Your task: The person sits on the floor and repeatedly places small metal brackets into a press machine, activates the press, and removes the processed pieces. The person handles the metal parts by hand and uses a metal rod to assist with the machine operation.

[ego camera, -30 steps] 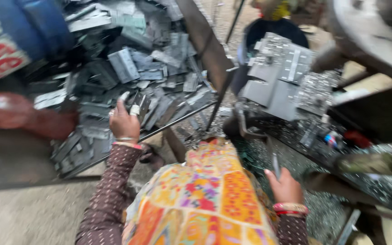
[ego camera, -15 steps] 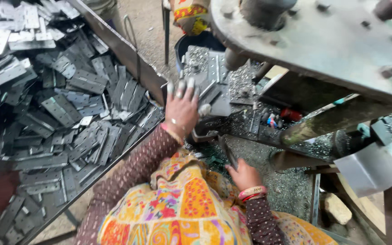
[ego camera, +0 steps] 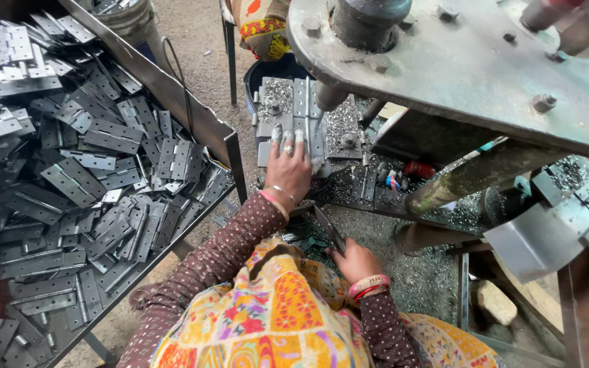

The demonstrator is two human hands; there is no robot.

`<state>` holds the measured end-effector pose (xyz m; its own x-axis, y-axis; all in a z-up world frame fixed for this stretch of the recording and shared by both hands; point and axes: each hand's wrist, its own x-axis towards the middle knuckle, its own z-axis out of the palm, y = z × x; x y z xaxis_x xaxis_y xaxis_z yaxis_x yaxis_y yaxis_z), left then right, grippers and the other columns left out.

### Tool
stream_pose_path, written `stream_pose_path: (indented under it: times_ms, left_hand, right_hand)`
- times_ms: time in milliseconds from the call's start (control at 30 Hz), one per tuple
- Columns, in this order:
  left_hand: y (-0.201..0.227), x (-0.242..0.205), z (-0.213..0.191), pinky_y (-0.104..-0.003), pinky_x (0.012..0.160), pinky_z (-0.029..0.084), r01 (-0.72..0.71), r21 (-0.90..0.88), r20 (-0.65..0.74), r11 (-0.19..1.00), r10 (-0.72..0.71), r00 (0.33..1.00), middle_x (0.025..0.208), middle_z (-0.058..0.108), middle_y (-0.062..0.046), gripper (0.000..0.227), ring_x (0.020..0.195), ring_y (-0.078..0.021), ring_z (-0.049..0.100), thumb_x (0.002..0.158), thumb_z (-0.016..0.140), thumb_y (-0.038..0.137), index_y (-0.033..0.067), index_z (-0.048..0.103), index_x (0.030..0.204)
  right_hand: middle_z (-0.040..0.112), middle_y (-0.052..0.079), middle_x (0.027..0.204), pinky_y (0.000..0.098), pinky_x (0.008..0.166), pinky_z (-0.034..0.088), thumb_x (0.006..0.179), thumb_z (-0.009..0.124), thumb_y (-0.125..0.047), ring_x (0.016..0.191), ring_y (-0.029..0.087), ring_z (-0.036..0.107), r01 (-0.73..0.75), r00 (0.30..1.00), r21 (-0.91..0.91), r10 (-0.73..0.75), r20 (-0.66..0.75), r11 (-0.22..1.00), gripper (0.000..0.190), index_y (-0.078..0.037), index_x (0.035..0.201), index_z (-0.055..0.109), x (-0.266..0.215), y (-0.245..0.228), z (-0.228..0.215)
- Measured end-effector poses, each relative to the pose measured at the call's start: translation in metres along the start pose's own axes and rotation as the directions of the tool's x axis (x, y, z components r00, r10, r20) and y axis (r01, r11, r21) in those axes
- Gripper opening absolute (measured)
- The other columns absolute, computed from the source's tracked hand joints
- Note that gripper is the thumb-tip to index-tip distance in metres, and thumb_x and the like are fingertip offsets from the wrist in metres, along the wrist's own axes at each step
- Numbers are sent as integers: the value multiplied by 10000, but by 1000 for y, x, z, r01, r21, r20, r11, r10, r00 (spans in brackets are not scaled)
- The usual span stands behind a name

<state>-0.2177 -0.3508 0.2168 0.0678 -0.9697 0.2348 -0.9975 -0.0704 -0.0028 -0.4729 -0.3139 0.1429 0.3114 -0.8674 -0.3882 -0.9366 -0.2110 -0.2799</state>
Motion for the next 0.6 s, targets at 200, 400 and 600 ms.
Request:
stream_pose_path:
  times_ms: [200, 400, 600]
  left_hand:
    - [1, 1, 1, -574, 1157, 288, 18, -65, 76, 998, -13, 997, 1413, 526, -230, 402, 1365, -400, 460, 984, 486, 236, -15, 650, 1253]
    - [3, -6, -3, -566, 1173, 285, 10, -52, 77, 999, -6, 997, 1421, 524, -226, 387, 1376, -402, 460, 975, 508, 194, -2, 655, 1275]
    - [-6, 23, -6, -574, 1205, 208, -11, 55, 157, 998, 2, 988, 1522, 423, -257, 374, 1424, -398, 384, 972, 515, 192, 26, 631, 1286]
  right_hand:
    - [723, 167, 786, 524, 661, 547, 892, 638, -504, 746, 420, 703, 79, 987, 196, -49, -152, 977, 419, -96, 977, 677, 6, 16, 53]
    - [730, 158, 760, 494, 664, 564, 933, 594, -499, 700, 383, 728, -4, 1000, 126, 5, -13, 992, 419, -97, 1041, 641, 8, 16, 60]
    - [733, 183, 832, 511, 701, 560, 906, 641, -555, 798, 403, 714, -34, 998, -125, 28, -51, 992, 470, -105, 1038, 683, 6, -1, -3]
